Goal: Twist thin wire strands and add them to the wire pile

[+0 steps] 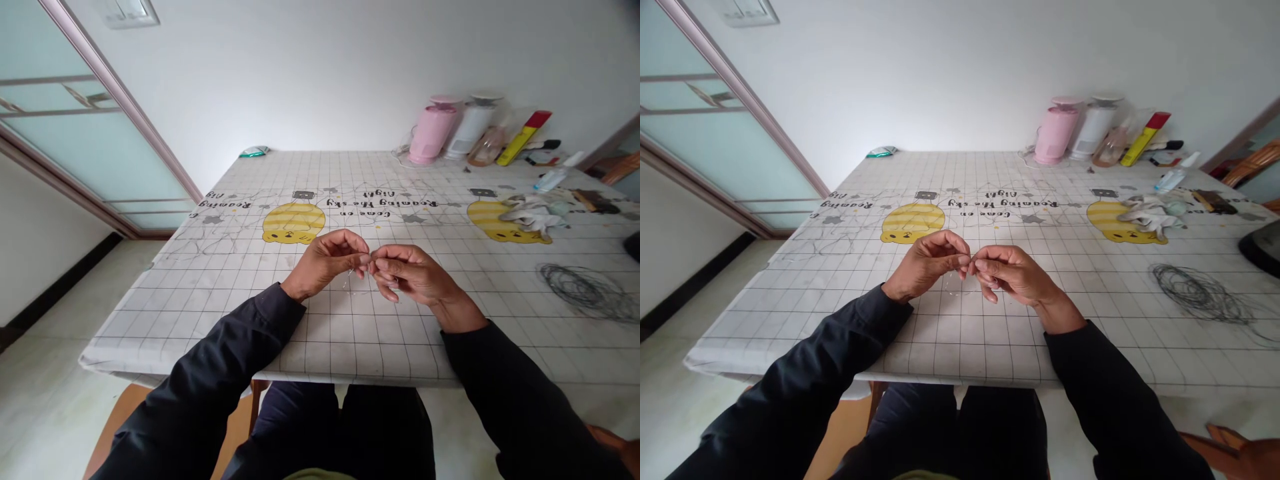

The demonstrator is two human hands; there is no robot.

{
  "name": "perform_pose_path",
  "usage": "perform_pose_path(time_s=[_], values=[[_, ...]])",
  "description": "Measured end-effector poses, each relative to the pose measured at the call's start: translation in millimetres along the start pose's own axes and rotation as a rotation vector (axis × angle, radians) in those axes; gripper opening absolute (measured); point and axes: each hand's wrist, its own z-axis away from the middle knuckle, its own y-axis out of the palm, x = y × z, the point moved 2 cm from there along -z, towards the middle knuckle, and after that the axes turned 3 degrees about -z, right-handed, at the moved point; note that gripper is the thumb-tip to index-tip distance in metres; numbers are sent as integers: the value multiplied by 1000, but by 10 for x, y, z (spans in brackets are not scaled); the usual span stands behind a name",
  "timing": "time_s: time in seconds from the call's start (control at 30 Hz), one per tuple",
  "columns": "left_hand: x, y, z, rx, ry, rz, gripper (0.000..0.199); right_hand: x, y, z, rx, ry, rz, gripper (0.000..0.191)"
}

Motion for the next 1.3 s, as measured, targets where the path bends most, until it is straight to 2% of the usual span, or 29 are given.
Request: perform_pose_path(time_s=[0.1,0.3,0.4,0.53,0.67,0.8,0.9,1.03,1.17,1.3], values=[[5,35,12,-5,22,3,32,1,8,-2,41,26,-79,20],[51,82,31,-90,93,21,35,7,-6,-10,45,36,-150,16],[34,69,32,-53,102,-22,34,13,-25,-5,40,55,-150,18],[-48,8,48,-32,166,-293,32,12,-41,3,23,132,-137,20],[-112,-61,75,-49,338,-681,24,36,-33,4,-31,154,-94,22],[-117,-88,107,-69,537,-880,23,64,-11,-2,-38,152,-76,23],[-120,-67,129,-112,629,-980,20,61,-6,-5,-28,133,-52,23],[-135,-44,131,-152,617,-1003,18,37,-31,2,-118,49,90,24],[-115,-89,112,-146,556,-1007,12,29,-59,28,-261,-51,426,29],[-83,-146,102,-133,567,-1063,10,24,-39,55,-343,-91,685,32]])
